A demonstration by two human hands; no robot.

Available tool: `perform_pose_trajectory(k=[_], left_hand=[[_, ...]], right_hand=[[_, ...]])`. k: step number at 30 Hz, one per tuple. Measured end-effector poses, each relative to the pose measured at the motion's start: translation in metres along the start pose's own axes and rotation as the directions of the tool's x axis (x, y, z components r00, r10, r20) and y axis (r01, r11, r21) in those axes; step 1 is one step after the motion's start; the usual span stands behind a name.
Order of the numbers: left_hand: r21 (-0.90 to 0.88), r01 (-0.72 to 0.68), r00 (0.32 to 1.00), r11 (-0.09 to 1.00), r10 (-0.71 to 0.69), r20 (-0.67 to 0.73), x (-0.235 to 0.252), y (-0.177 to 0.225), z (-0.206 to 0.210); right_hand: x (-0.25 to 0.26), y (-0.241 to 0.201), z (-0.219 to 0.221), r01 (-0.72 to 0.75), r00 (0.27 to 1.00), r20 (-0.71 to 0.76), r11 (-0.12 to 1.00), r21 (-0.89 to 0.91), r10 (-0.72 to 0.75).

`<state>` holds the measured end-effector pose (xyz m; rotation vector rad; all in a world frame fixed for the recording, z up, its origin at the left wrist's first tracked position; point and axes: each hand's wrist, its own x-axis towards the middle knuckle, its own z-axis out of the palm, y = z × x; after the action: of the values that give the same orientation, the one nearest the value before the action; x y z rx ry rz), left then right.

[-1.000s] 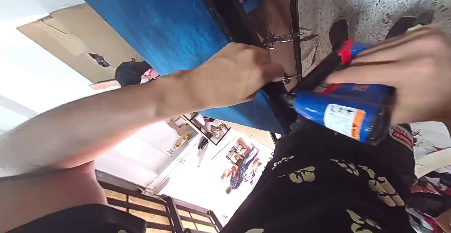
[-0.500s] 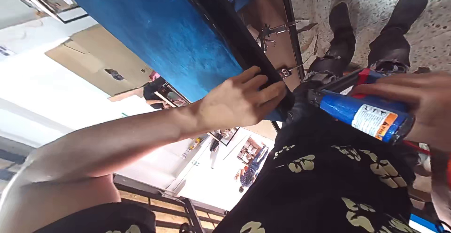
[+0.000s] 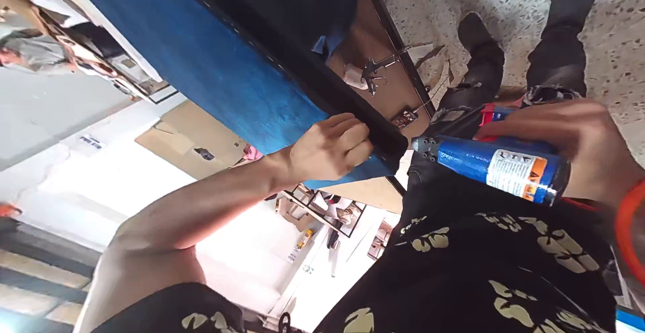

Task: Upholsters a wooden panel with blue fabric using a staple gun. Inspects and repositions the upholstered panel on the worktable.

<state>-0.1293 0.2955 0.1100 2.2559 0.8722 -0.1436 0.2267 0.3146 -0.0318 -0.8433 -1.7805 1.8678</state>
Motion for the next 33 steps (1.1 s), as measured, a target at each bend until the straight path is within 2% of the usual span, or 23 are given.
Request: perform_pose_trajectory(k=[3, 6, 8, 13, 17, 27, 33], left_hand=[[-0.055, 0.195, 0.961, 0.979, -0.179, 0.213, 0.025, 0.002, -0.017], [0.001, 0.378, 0.792, 0.926, -0.324, 0.518, 0.054, 0.001, -0.032], [0.048, 0.431, 0.670, 0.901, -0.356, 0.651, 0.068, -0.005, -0.038], [0.013, 0.493, 0.561, 0.870, -0.329, 0.760, 0.077, -0.022, -0.040], [-0.002, 0.510, 0.566, 0.860, -0.334, 0.753, 0.073, -0.028, -0.039], [-0.053, 0.477, 0.671, 0.877, -0.324, 0.667, 0.057, -0.038, -0.037], [-0.004, 0.516, 0.652, 0.856, -0.390, 0.650, 0.054, -0.033, -0.037]], right_hand=[[0.008, 0.002, 0.001, 0.041, 0.999, 0.018, 0.994, 0.105, -0.043], [0.034, -0.001, -0.002, 0.155, 0.973, 0.140, 0.967, 0.203, -0.185], [0.062, -0.005, -0.005, 0.260, 0.937, 0.203, 0.956, 0.133, -0.283], [0.111, -0.010, -0.001, 0.378, 0.865, 0.355, 0.926, 0.006, -0.355], [0.128, -0.010, -0.001, 0.405, 0.840, 0.412, 0.913, -0.041, -0.354], [0.139, -0.007, 0.003, 0.409, 0.823, 0.438, 0.912, -0.018, -0.361], [0.149, -0.013, 0.003, 0.426, 0.820, 0.442, 0.904, -0.047, -0.363]])
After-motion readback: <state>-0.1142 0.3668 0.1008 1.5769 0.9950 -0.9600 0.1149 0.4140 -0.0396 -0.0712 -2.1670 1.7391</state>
